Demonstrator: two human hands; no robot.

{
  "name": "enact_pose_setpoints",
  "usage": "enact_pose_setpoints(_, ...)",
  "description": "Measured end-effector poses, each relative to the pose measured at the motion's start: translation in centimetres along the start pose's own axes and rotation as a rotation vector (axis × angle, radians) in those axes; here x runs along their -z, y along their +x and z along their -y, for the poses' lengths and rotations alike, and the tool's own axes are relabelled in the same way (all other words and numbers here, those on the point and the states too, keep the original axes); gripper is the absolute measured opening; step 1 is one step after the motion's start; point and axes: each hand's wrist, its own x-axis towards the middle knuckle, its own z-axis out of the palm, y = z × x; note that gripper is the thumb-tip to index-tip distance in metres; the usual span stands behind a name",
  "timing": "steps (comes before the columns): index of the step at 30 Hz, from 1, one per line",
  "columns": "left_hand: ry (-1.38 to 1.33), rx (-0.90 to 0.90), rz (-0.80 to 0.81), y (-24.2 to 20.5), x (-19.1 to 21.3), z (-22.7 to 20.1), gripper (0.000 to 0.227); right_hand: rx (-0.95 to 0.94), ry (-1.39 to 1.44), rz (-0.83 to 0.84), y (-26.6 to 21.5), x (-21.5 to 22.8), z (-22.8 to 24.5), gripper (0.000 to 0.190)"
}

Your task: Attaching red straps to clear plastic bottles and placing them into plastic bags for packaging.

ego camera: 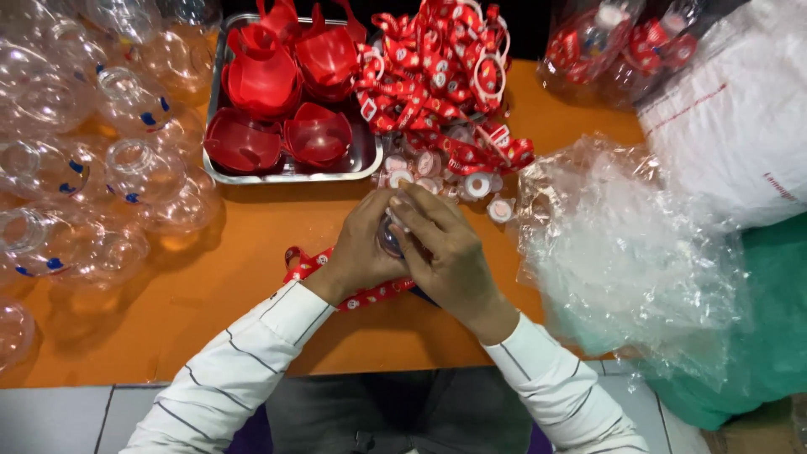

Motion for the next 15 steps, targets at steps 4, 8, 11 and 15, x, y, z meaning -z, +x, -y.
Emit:
enact_pose_setpoints(4, 0.032, -0.044, -0.020, 0.3, 0.0, -0.3, 0.062, 0.021, 0.002, -0.031, -0.4, -0.5, -0.7, 0.029)
enact_pose_setpoints(8, 0.007, -0.043, -0.027, 0.4, -0.1, -0.1, 0.063, -0.007, 0.037, -0.031, -0.7, -0.5, -0.8, 0.028)
enact_pose_setpoints(11, 0.009, -0.034, -0.033, 0.2, 0.0, 0.2, 0.063, 0.007, 0.045, -0.019, -0.8, -0.6, -1.4, 0.029)
enact_pose_setpoints(15, 0.044, -0.035, -0.010, -0.1, 0.1, 0.8, 0.064, 0.045, 0.043, -0.022, -0.8, -0.5, -1.5, 0.045)
